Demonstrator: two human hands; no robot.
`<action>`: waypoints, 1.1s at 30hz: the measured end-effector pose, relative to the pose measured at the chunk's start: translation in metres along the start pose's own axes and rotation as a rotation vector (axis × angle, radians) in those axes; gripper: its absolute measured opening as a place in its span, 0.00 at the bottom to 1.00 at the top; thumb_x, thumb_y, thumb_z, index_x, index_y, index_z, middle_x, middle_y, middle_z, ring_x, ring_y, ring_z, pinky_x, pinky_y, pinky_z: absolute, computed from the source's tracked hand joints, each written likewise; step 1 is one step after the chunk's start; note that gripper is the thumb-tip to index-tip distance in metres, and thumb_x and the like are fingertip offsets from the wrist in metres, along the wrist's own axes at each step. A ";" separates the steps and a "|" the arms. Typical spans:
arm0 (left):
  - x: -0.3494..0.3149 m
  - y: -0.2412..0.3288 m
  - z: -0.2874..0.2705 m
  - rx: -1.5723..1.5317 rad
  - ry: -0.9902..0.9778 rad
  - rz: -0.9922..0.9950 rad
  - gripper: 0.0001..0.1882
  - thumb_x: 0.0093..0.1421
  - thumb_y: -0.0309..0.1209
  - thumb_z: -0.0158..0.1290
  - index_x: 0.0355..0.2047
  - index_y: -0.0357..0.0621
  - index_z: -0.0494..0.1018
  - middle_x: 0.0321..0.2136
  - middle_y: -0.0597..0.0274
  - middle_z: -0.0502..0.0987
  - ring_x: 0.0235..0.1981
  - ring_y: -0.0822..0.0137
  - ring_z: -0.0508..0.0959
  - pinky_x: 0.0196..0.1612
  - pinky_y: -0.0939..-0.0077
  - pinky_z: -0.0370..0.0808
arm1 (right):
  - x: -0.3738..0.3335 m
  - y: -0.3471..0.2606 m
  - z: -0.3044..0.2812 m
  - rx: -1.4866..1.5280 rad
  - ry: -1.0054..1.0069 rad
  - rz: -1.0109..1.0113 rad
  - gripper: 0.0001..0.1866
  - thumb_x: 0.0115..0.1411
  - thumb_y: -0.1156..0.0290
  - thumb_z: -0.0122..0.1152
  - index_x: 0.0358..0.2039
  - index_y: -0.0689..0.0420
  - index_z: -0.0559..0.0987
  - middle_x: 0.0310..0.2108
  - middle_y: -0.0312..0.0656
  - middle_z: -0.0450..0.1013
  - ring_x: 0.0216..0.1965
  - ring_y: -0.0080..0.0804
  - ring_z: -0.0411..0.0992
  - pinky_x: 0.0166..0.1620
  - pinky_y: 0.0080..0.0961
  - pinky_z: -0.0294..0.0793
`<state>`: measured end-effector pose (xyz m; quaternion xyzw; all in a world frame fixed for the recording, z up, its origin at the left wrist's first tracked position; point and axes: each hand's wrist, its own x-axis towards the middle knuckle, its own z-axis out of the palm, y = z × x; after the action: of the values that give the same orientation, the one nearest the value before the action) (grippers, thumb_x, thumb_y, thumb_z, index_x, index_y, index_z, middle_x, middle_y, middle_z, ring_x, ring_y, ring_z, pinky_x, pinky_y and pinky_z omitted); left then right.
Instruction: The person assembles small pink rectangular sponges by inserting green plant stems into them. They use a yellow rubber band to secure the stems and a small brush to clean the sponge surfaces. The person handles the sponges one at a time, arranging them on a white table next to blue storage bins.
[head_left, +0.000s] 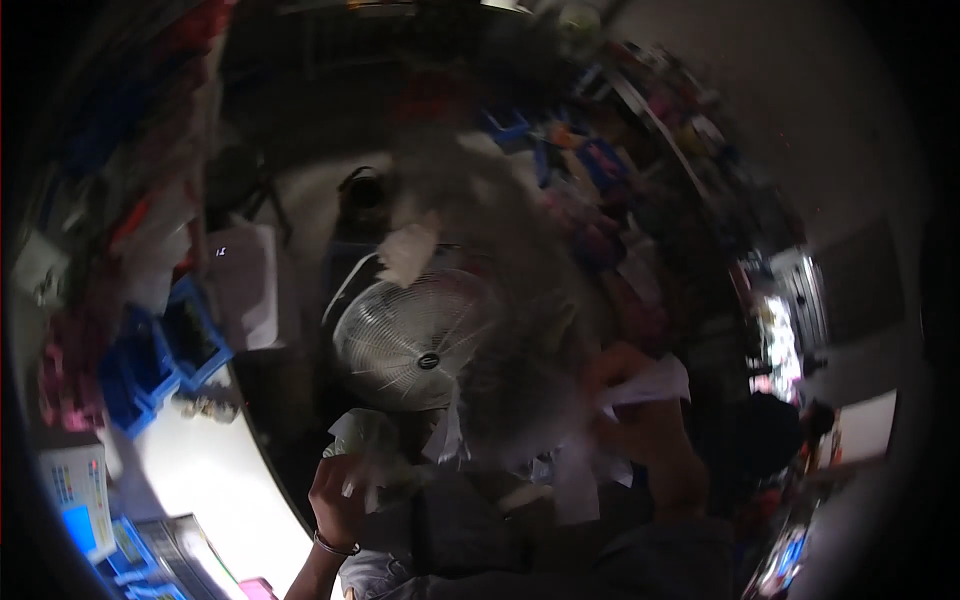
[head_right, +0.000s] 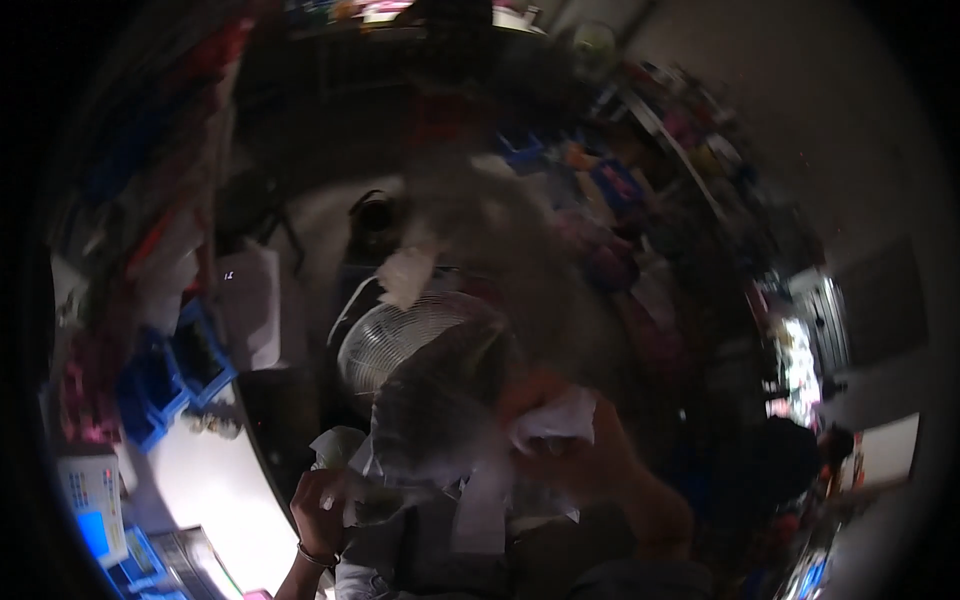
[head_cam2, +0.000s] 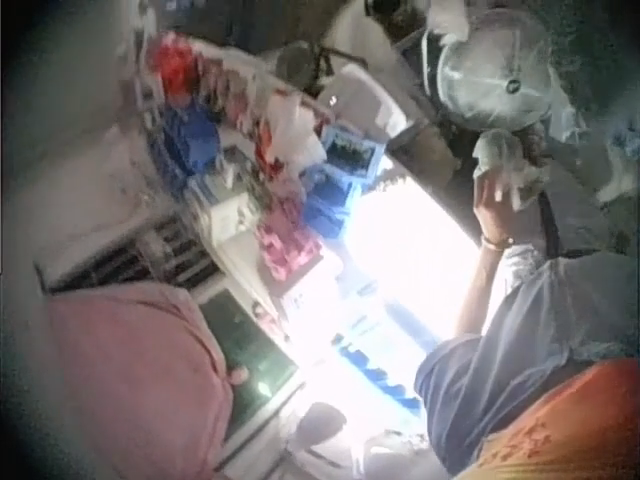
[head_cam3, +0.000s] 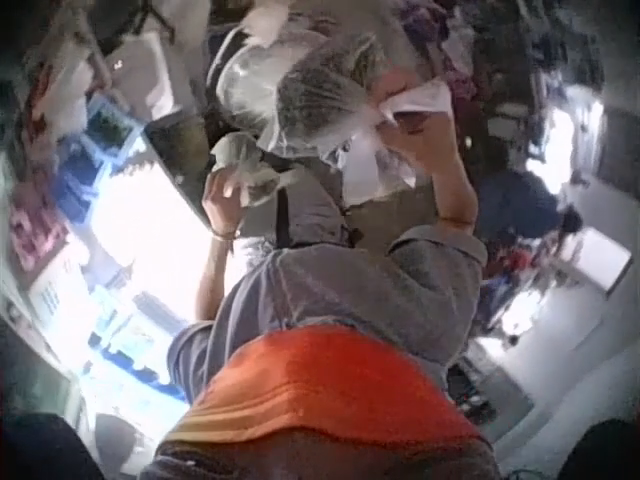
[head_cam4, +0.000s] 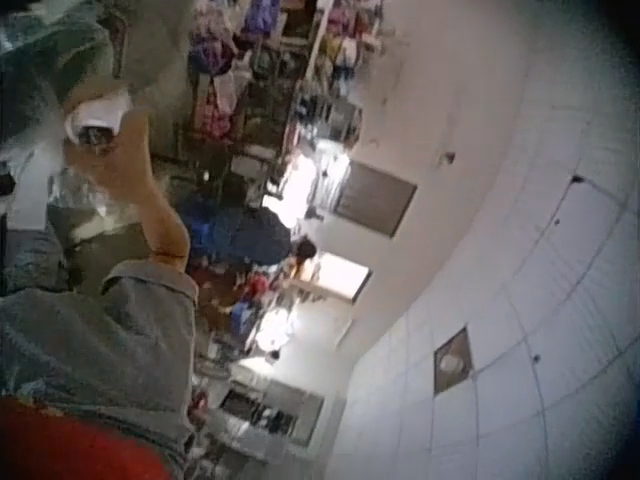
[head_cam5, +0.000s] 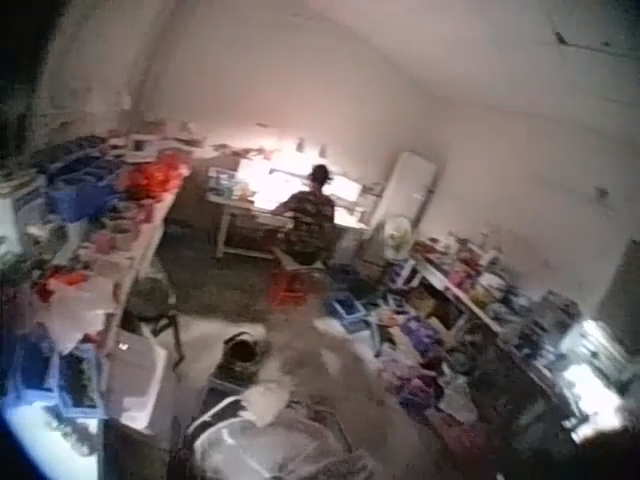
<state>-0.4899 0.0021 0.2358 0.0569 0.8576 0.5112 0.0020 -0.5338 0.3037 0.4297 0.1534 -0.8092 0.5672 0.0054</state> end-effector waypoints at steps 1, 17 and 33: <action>0.004 0.006 0.010 -0.008 -0.053 0.038 0.18 0.40 0.18 0.54 0.36 0.41 0.75 0.33 0.53 0.74 0.34 0.52 0.76 0.36 0.67 0.74 | -0.018 -0.004 -0.013 -0.070 0.025 0.031 0.07 0.48 0.79 0.62 0.30 0.60 0.75 0.34 0.42 0.71 0.28 0.27 0.69 0.31 0.22 0.67; 0.052 0.187 0.277 0.037 -0.642 0.430 0.19 0.36 0.15 0.54 0.33 0.39 0.73 0.29 0.53 0.72 0.34 0.52 0.73 0.38 0.65 0.70 | -0.256 0.048 -0.194 -0.252 0.696 0.533 0.06 0.51 0.77 0.54 0.31 0.59 0.70 0.26 0.42 0.70 0.23 0.23 0.66 0.25 0.23 0.64; 0.059 0.302 0.572 -0.148 -1.118 0.717 0.12 0.42 0.20 0.55 0.30 0.41 0.74 0.27 0.54 0.73 0.30 0.56 0.75 0.34 0.67 0.71 | -0.488 0.145 -0.239 -0.378 1.478 1.130 0.12 0.47 0.72 0.59 0.32 0.61 0.71 0.26 0.48 0.73 0.28 0.38 0.73 0.33 0.30 0.70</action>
<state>-0.4840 0.6518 0.2312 0.5945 0.6180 0.4314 0.2802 -0.1449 0.6864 0.2922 -0.6620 -0.6339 0.2990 0.2657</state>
